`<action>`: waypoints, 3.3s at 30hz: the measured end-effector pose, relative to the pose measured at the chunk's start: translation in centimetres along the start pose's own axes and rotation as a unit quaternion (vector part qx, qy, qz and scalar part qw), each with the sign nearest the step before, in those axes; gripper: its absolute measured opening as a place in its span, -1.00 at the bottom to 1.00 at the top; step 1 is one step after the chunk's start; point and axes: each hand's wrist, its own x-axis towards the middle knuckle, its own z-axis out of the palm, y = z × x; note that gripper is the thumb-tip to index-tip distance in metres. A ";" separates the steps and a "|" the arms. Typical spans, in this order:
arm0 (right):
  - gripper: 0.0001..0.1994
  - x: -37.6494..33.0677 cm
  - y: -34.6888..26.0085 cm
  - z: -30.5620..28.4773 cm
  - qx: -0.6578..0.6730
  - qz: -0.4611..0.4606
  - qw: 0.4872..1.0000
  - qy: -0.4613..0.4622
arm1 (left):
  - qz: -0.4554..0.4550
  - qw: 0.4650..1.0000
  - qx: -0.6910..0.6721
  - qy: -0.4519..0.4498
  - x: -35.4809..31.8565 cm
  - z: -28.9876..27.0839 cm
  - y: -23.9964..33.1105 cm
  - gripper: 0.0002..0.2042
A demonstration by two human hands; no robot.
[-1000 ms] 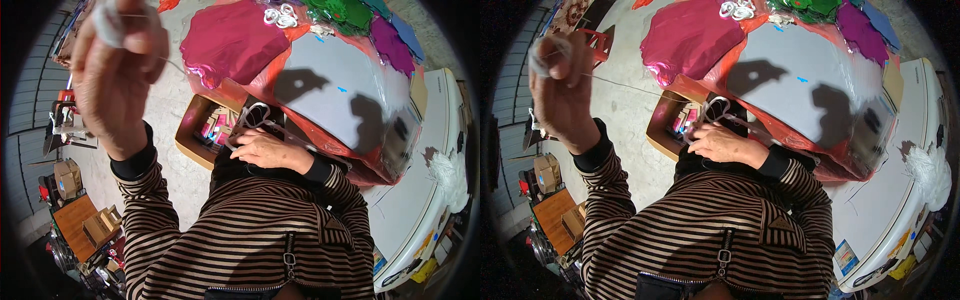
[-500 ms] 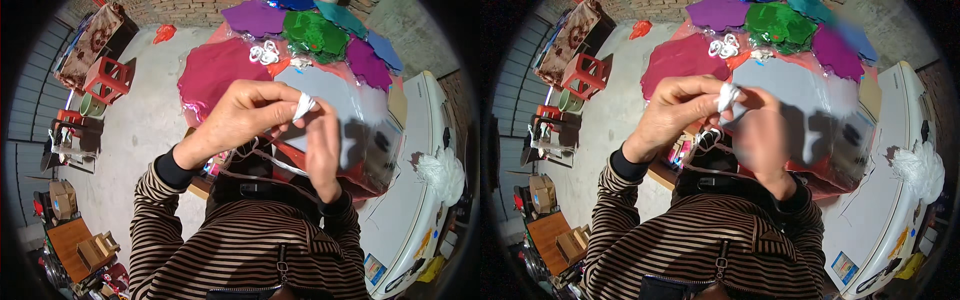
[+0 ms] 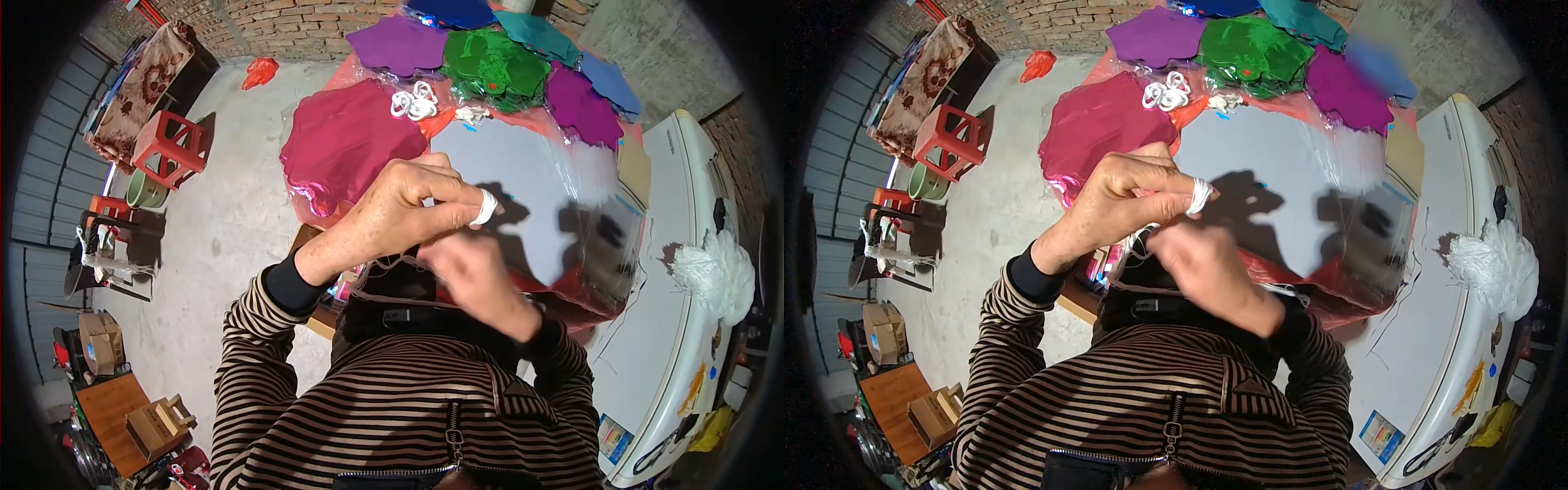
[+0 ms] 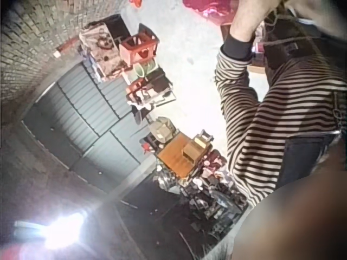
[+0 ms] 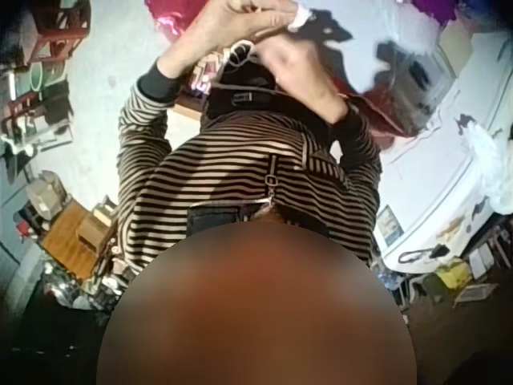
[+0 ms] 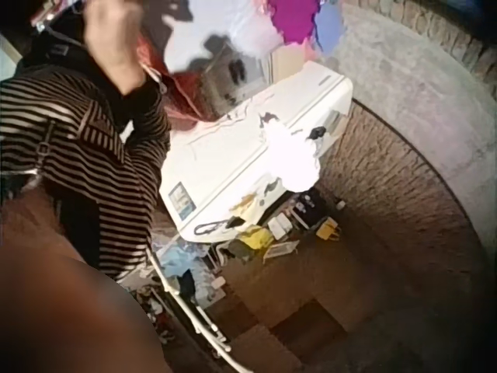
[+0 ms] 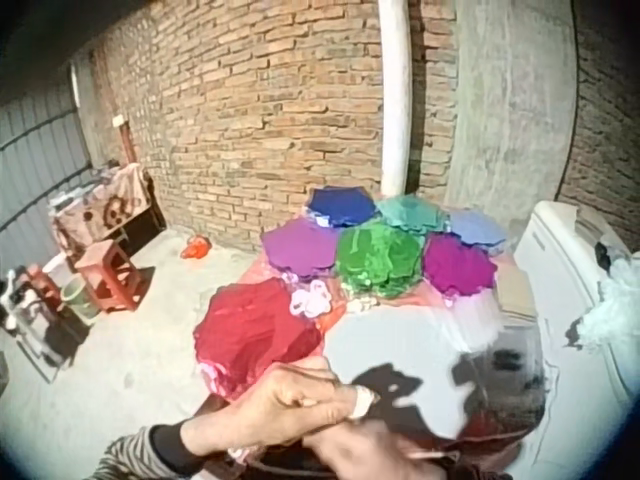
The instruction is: Assembling small white plastic components by threading and tying white string through them.
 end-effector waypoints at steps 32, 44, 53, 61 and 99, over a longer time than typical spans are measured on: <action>-0.79 1.1 -0.5 -3.4 0.312 0.205 0.913 0.166 | -0.221 0.891 -0.394 -0.044 -0.8 2.9 -3.4 -0.81; -0.89 -0.8 1.9 -2.5 0.330 0.183 0.915 0.146 | -0.256 0.895 -0.359 -0.061 -1.0 3.2 -3.5 -0.76; -0.81 -1.0 0.6 -1.4 0.405 0.223 0.868 0.180 | -0.241 0.879 -0.408 -0.048 -1.0 3.7 -3.5 -0.78; -0.81 -1.0 1.0 -2.0 0.339 0.229 0.905 0.117 | -0.266 0.880 -0.389 -0.057 -0.7 3.4 -2.6 -0.79; -0.88 -11.0 6.0 -1.5 0.155 0.365 0.917 -0.034 | 0.123 0.883 0.401 0.211 2.1 -2.9 -13.9 -0.73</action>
